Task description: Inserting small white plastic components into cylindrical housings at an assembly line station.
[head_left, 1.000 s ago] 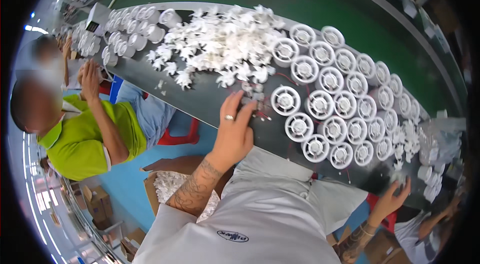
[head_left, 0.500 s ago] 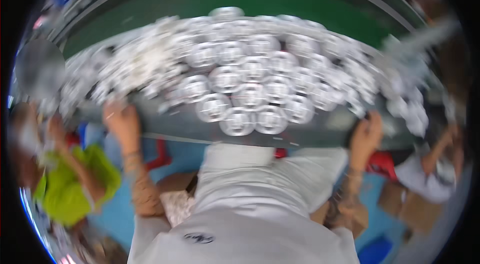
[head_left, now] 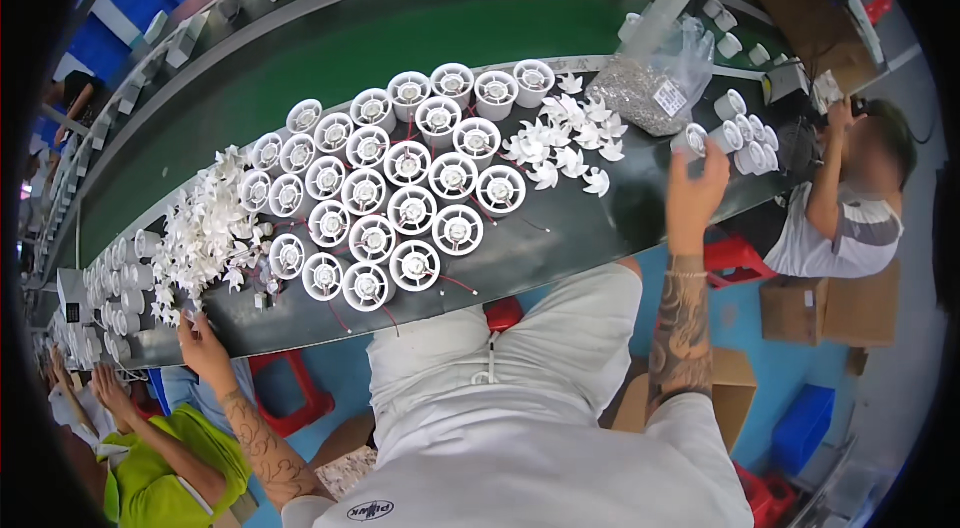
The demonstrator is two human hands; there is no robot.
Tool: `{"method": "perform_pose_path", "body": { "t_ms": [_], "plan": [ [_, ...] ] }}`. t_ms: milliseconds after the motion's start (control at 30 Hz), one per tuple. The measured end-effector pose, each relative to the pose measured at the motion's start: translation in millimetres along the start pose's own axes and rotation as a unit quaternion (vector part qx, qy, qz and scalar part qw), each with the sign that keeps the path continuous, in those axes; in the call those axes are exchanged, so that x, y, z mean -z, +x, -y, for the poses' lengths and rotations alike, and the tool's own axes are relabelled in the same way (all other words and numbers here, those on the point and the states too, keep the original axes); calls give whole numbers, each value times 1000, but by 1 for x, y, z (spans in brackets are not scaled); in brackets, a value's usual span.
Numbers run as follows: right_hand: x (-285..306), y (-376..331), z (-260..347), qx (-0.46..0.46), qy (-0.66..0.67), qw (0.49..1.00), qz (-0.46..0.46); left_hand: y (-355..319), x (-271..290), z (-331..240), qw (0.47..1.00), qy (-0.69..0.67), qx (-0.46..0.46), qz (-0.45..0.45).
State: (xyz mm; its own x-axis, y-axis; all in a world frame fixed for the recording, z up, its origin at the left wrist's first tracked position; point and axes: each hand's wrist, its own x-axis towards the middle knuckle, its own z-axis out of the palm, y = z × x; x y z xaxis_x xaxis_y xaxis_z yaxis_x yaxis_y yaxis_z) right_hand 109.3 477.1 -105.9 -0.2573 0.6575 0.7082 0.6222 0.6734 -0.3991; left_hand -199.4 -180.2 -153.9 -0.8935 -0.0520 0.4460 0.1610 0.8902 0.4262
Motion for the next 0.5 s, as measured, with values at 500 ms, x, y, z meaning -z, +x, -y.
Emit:
{"method": "perform_pose_path", "body": {
  "t_ms": [500],
  "plan": [
    [22,-34,42,-4,105,991,81,11,-2,41,924,-325,194,-60]
  ]
}}
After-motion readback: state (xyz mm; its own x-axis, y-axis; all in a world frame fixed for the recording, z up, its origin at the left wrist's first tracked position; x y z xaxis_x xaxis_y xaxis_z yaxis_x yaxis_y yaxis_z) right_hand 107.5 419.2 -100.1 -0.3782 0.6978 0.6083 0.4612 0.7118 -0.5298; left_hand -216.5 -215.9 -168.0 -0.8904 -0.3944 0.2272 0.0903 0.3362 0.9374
